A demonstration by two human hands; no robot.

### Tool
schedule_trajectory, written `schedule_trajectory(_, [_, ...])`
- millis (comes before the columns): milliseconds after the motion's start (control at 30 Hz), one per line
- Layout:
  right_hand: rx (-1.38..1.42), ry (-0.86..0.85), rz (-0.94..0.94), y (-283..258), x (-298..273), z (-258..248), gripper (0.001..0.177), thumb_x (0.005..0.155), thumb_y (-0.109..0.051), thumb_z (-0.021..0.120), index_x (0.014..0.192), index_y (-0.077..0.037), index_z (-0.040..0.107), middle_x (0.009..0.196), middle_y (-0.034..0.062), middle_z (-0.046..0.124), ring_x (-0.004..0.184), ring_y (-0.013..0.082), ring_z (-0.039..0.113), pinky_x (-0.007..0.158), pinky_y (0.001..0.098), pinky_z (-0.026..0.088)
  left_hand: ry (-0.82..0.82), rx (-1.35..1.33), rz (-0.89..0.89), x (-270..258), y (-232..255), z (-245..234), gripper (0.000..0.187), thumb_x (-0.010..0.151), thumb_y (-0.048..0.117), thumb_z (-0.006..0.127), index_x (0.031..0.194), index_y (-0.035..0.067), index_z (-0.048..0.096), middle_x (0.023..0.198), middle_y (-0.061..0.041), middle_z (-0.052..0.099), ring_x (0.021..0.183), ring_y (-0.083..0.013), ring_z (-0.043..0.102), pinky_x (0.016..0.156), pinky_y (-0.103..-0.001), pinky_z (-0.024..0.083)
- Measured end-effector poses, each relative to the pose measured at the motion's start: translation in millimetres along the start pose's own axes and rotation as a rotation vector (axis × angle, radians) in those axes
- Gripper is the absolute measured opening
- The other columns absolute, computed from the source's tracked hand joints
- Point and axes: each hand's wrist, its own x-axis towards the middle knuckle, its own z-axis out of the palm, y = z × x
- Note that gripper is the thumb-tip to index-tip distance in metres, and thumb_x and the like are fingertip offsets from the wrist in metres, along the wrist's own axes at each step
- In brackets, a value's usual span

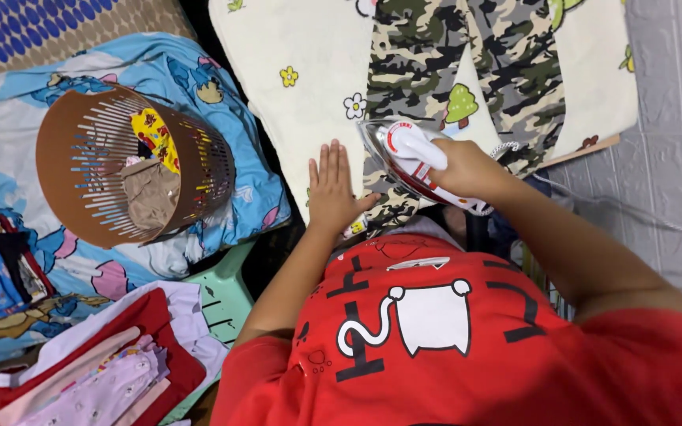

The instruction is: The person irons several small garments on a low ironing board. They handle pink and purple patterned shorts and a camouflage-patterned item, smoothing each with an electric iron and then placing them aside.

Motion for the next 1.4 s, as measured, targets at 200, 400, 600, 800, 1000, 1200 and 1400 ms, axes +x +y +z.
schedule_trajectory(200, [-0.072,0.457,0.055,27,66,-21,0.031,0.09,-0.02,0.069,0.115,-0.001,0.07,0.099,0.0286,0.071,0.093,0.047,0.069,0.083,0.0535,0.055,0.028,0.018,0.035,-10,-1,7,0.127,0.074,0.073,0.072,0.157,-0.009,0.023,0.167,-0.026,0.02,0.157,-0.0399,0.013,0.125,-0.058,0.01])
schedule_trajectory(400, [0.612,0.361,0.267,61,145,-58,0.028,0.098,-0.019,0.066,0.091,0.008,0.065,0.078,0.0164,0.062,0.059,0.023,0.059,0.054,0.0389,0.048,0.039,0.011,0.05,-11,-2,6,0.126,0.076,0.074,0.071,0.157,-0.01,0.023,0.167,-0.026,0.02,0.157,-0.04,0.012,0.126,-0.056,0.01])
schedule_trajectory(600, [0.241,0.024,0.333,16,38,-13,0.044,0.075,-0.015,0.073,0.117,-0.003,0.067,0.084,0.0189,0.074,0.064,0.0291,0.071,0.059,0.0419,0.057,0.002,-0.048,0.042,-8,-6,1,0.128,0.074,0.073,0.072,0.156,-0.011,0.022,0.166,-0.027,0.02,0.156,-0.0402,0.013,0.125,-0.053,0.011])
schedule_trajectory(800, [0.028,0.067,0.126,16,-59,9,0.045,0.073,-0.024,0.072,0.114,-0.007,0.071,0.098,0.0229,0.074,0.089,0.0415,0.071,0.083,0.0436,0.056,0.028,-0.052,0.076,-8,-9,7,0.127,0.075,0.072,0.073,0.157,-0.01,0.021,0.166,-0.028,0.019,0.157,-0.041,0.013,0.125,-0.054,0.011])
schedule_trajectory(1000, [0.305,0.37,0.449,46,-124,-41,0.032,0.078,-0.012,0.07,0.108,0.0,0.069,0.082,0.0192,0.07,0.065,0.0283,0.065,0.059,0.043,0.051,0.022,-0.03,0.07,-7,-5,5,0.12,0.077,0.066,0.074,0.16,-0.003,0.022,0.166,-0.028,0.019,0.156,-0.044,0.01,0.124,-0.059,0.01])
schedule_trajectory(1200, [0.386,0.408,0.474,99,-80,-97,0.027,0.077,-0.008,0.069,0.102,0.002,0.067,0.072,0.0126,0.065,0.052,0.0207,0.059,0.048,0.038,0.047,0.08,-0.094,0.091,19,38,13,0.093,0.086,0.053,0.071,0.161,0.013,0.033,0.169,-0.023,0.021,0.156,-0.0439,0.015,0.123,-0.063,0.011])
schedule_trajectory(1400, [0.456,0.481,0.231,128,42,-138,0.032,0.077,-0.008,0.071,0.108,0.002,0.067,0.076,0.0099,0.068,0.057,0.0174,0.064,0.05,0.035,0.049,0.157,-0.041,0.125,43,76,39,0.073,0.095,0.051,0.063,0.157,0.018,0.045,0.167,-0.017,0.029,0.154,-0.0415,0.022,0.123,-0.062,0.013])
